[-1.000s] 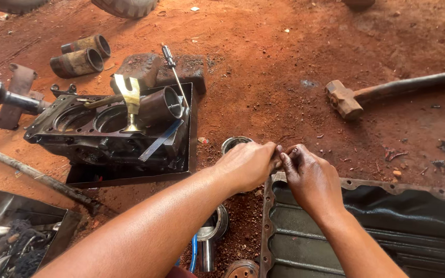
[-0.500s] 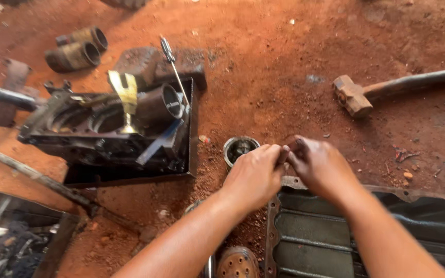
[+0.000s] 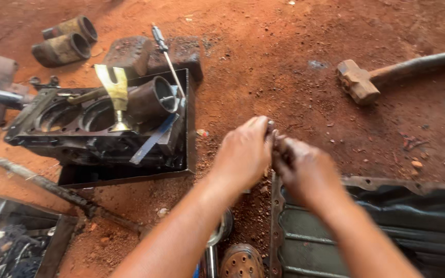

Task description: The person cleans a metal engine component, likely an oil pan, using a small metal rod and a rag. They scrape the edges and interior surfaces to remove grime and then wipe the area with the cloth. The work is performed on a dirt ground with various tools and engine parts nearby.

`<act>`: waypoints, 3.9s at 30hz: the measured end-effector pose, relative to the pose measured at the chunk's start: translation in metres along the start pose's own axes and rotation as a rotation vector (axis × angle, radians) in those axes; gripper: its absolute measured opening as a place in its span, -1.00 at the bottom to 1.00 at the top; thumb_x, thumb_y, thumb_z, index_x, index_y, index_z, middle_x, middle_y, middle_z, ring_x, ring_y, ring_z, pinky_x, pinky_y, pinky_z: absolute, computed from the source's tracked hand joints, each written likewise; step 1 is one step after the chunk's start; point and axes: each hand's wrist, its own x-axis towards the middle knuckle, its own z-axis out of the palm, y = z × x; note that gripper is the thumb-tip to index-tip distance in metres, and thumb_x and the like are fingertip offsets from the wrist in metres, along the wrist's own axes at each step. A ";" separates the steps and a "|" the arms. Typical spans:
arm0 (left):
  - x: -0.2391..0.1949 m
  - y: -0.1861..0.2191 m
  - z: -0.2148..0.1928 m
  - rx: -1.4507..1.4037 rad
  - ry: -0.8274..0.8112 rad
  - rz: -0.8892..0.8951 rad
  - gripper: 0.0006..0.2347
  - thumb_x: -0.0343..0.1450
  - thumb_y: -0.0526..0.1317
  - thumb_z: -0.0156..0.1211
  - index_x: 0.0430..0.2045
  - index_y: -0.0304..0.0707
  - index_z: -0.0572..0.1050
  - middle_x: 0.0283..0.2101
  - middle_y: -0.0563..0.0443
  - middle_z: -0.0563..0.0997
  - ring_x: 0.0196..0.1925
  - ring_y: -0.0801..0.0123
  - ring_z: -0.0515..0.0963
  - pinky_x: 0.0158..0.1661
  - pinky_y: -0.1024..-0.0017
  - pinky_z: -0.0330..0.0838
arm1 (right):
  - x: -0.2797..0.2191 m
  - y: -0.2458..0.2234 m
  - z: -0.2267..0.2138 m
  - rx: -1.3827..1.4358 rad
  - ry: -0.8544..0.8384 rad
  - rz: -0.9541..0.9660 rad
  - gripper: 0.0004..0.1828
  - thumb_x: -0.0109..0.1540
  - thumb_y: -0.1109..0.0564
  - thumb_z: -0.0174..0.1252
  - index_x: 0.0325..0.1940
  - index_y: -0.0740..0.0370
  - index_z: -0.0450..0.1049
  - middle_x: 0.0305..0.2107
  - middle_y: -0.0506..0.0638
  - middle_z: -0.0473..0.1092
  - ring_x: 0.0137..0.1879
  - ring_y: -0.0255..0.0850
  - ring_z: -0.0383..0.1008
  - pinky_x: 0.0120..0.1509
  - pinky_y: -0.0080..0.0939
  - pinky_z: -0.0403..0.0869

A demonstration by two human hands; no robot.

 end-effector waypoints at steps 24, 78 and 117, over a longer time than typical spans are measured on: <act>0.024 -0.051 0.042 -0.789 -0.372 -0.243 -0.71 0.47 -0.24 0.11 0.06 -0.24 0.57 -0.04 -0.10 0.70 0.01 0.30 0.64 0.04 0.30 0.49 | -0.002 -0.009 -0.042 -0.011 0.259 -0.428 -0.80 0.25 0.00 0.25 -0.07 0.04 0.57 -0.06 0.07 0.60 -0.05 -0.03 0.62 0.01 -0.02 0.56; -0.014 -0.001 0.034 -0.162 -0.514 -0.225 -0.49 0.30 -0.12 0.35 0.17 -0.07 0.38 0.23 -0.06 0.50 0.30 0.20 0.45 0.28 0.24 0.31 | 0.016 -0.004 -0.069 0.052 -0.259 -0.082 -0.42 0.13 -0.34 0.18 -0.11 0.19 0.61 -0.34 0.10 0.67 -0.23 -0.17 0.69 -0.08 -0.17 0.58; -0.020 -0.030 0.072 0.008 -0.483 -0.391 -0.73 0.45 -0.11 0.20 -0.20 -0.41 0.53 -0.03 -0.19 0.57 0.02 0.11 0.61 0.08 0.15 0.51 | 0.041 0.030 -0.084 0.201 0.049 0.111 -0.58 0.38 -0.10 -0.04 -0.28 0.30 0.47 -0.52 0.13 0.56 -0.41 -0.11 0.62 -0.22 -0.06 0.54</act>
